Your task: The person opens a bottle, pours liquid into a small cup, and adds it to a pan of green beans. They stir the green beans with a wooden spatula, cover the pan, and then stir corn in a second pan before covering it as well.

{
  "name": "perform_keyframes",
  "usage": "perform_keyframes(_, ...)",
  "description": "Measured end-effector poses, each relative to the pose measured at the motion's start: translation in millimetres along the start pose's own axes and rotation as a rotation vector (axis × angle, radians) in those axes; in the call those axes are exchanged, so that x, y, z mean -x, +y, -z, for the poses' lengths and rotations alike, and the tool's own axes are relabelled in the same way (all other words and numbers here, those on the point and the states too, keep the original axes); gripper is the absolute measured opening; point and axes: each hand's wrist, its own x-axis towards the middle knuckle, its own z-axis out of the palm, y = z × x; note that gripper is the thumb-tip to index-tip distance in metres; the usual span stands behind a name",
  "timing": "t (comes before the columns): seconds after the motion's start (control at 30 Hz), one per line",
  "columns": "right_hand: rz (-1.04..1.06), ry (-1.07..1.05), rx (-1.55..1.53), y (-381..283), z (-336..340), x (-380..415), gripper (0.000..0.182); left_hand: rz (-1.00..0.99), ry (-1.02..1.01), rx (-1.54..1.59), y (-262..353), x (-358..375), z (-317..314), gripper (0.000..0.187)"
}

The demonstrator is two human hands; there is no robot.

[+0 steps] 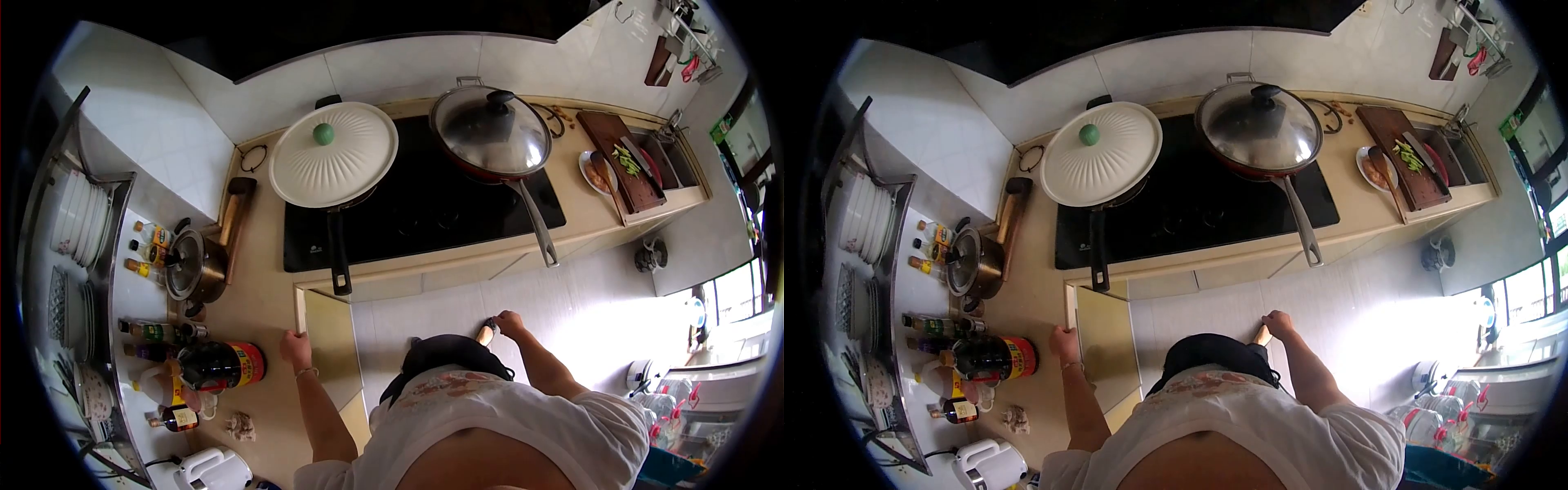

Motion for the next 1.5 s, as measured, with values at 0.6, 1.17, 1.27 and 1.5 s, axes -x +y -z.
perform_keyframes(0.6,-0.017,0.008,0.040,-1.1,-1.5,4.8,0.036,0.004,-0.003,0.034,0.3,-0.2,-0.3,0.015)
perform_keyframes(1.17,-0.008,0.042,0.096,-5.5,-7.0,5.9,0.036,0.013,-0.011,0.052,3.1,1.9,5.3,0.017)
perform_keyframes(1.27,-0.024,0.021,0.098,-2.8,-9.9,2.2,0.036,-0.006,0.000,0.019,5.0,3.8,7.9,0.017)
perform_keyframes(1.5,-0.056,0.001,0.076,-7.3,-5.4,4.6,0.037,0.019,-0.011,0.034,0.9,0.4,1.7,0.017)
